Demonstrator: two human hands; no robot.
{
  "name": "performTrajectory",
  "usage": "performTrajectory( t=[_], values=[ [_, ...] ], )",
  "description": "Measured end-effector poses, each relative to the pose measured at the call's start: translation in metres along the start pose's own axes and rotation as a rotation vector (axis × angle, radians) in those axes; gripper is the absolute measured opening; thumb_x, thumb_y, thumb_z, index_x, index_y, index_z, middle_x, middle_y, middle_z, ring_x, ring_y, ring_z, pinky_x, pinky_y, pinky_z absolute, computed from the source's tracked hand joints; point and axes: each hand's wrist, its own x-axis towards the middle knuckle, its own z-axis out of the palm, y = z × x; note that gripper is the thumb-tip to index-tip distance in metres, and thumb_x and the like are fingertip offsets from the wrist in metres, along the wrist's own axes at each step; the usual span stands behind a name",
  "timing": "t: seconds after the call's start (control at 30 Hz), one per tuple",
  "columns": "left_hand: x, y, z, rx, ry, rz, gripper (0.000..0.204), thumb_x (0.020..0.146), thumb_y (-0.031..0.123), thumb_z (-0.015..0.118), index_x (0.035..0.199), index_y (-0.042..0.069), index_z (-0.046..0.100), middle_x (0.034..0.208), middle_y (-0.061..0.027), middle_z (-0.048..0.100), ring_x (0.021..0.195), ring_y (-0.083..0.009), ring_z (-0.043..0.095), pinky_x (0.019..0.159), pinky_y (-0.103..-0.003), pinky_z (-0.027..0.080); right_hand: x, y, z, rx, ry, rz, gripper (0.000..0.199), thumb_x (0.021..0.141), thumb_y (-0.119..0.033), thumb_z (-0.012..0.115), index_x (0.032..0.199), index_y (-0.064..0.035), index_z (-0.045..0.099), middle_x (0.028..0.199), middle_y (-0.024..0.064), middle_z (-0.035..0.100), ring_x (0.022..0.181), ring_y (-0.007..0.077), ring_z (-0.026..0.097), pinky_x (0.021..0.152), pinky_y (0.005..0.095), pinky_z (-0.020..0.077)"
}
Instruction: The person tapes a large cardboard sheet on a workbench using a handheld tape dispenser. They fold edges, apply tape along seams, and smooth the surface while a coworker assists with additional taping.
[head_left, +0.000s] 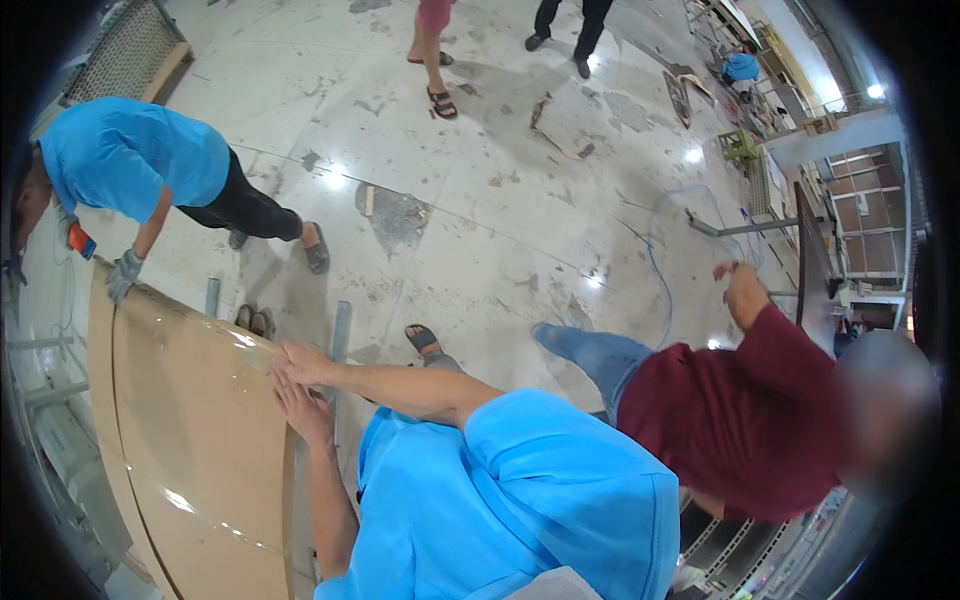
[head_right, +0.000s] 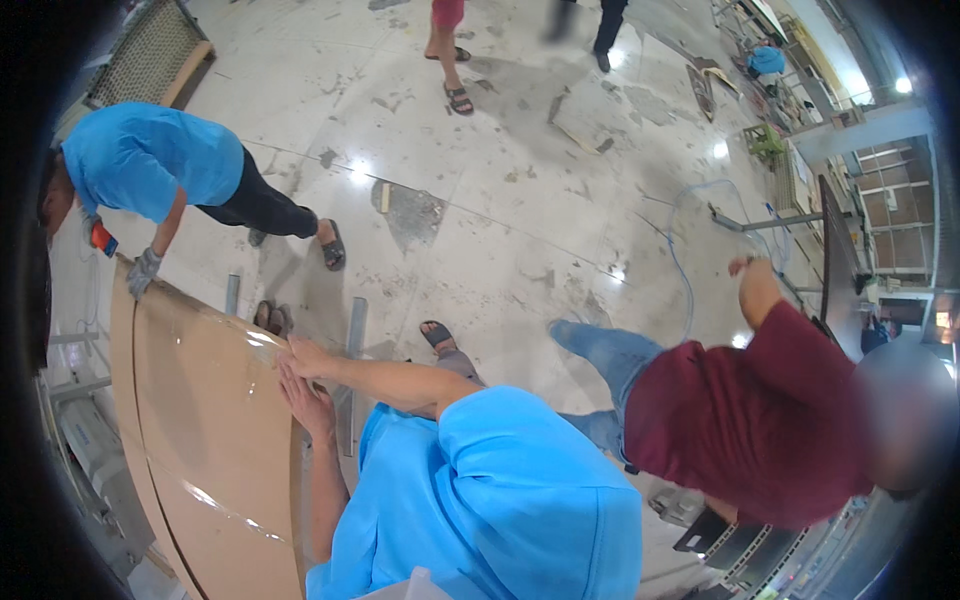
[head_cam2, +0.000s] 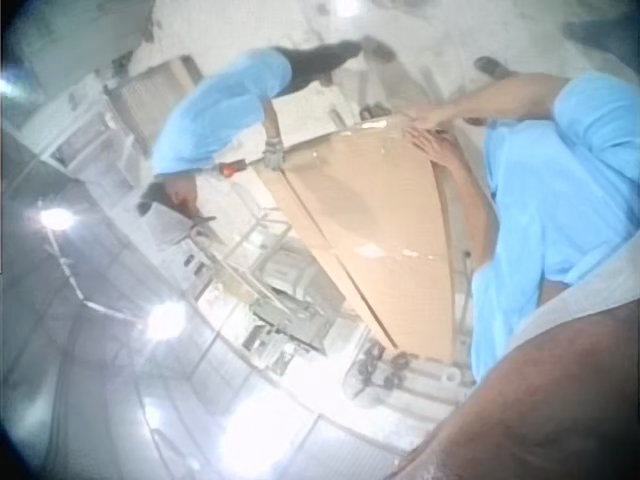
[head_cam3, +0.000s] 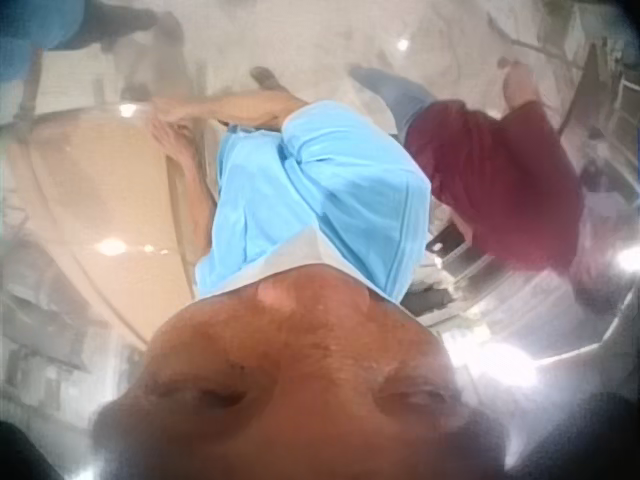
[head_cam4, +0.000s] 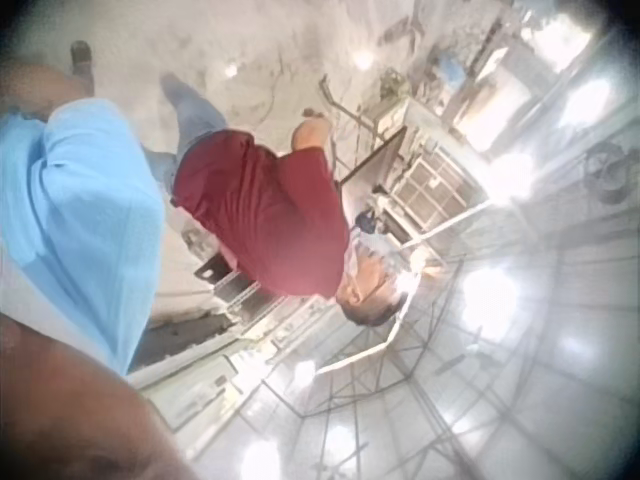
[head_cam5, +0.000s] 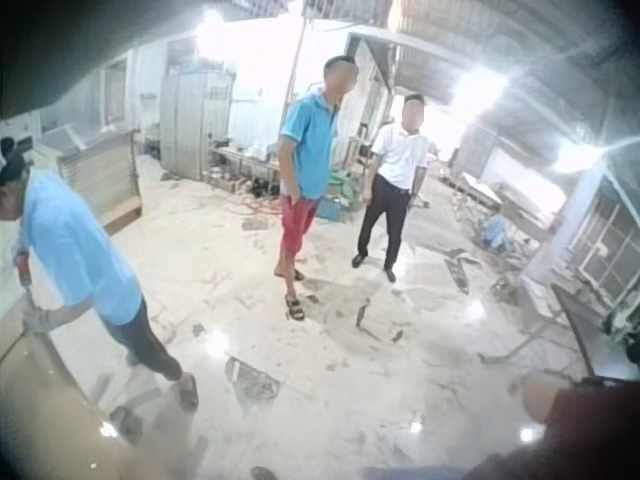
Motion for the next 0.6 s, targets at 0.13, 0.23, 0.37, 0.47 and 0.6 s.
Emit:
performTrajectory(
  t=[0.13, 0.23, 0.37, 0.47, 0.6],
  values=[
    [-0.040, -0.028, -0.013, -0.053, 0.019, -0.056, 0.083, 0.079, 0.004, 0.060, 0.157, 0.001, 0.032, 0.165, -0.0168, 0.032, 0.154, -0.0352, 0.025, 0.125, -0.051, 0.018, 0.004, -0.016, -0.012, -0.296, -0.271, -0.326, 0.036, 0.104, -0.036, 0.051, 0.132, -0.0212, 0.066, 0.128, 0.0148, 0.067, 0.118, 0.0420, 0.061, 0.099, 0.0486, 0.0500],
    [-0.089, -0.056, -0.027, 0.021, 0.067, -0.268, 0.083, 0.079, 0.003, 0.060, 0.157, 0.001, 0.032, 0.164, -0.0179, 0.032, 0.154, -0.0357, 0.025, 0.125, -0.051, 0.018, -0.009, -0.020, -0.028, -0.264, -0.243, -0.234, 0.043, 0.103, -0.048, 0.050, 0.129, -0.0161, 0.064, 0.118, 0.0252, 0.067, 0.111, 0.0447, 0.064, 0.091, 0.0509, 0.0513],
    [-0.132, -0.077, -0.037, 0.135, 0.076, -0.492, 0.084, 0.079, 0.003, 0.062, 0.158, 0.001, 0.030, 0.164, -0.0194, 0.030, 0.154, -0.0372, 0.024, 0.125, -0.052, 0.019, -0.018, -0.033, -0.043, -0.302, -0.193, -0.123, 0.056, 0.103, -0.047, 0.048, 0.134, 0.0003, 0.049, 0.112, 0.0304, 0.068, 0.107, 0.0490, 0.065, 0.089, 0.0567, 0.0491],
    [-0.141, -0.079, -0.037, 0.154, 0.068, -0.598, 0.090, 0.078, 0.007, 0.066, 0.159, 0.002, 0.027, 0.166, -0.0194, 0.026, 0.154, -0.0375, 0.022, 0.124, -0.054, 0.018, -0.020, -0.044, -0.048, -0.340, -0.188, -0.155, 0.056, 0.105, -0.046, 0.045, 0.136, -0.0005, 0.047, 0.112, 0.0312, 0.068, 0.107, 0.0502, 0.064, 0.089, 0.0572, 0.0487],
    [-0.137, -0.078, -0.033, 0.066, 0.090, -0.691, 0.099, 0.075, 0.013, 0.072, 0.160, 0.002, 0.022, 0.167, -0.0189, 0.021, 0.156, -0.0370, 0.018, 0.124, -0.056, 0.017, -0.018, -0.045, -0.044, -0.353, -0.213, -0.155, 0.058, 0.105, -0.048, 0.044, 0.137, 0.0007, 0.046, 0.110, 0.0337, 0.068, 0.107, 0.0517, 0.064, 0.090, 0.0562, 0.0488]
  ],
)
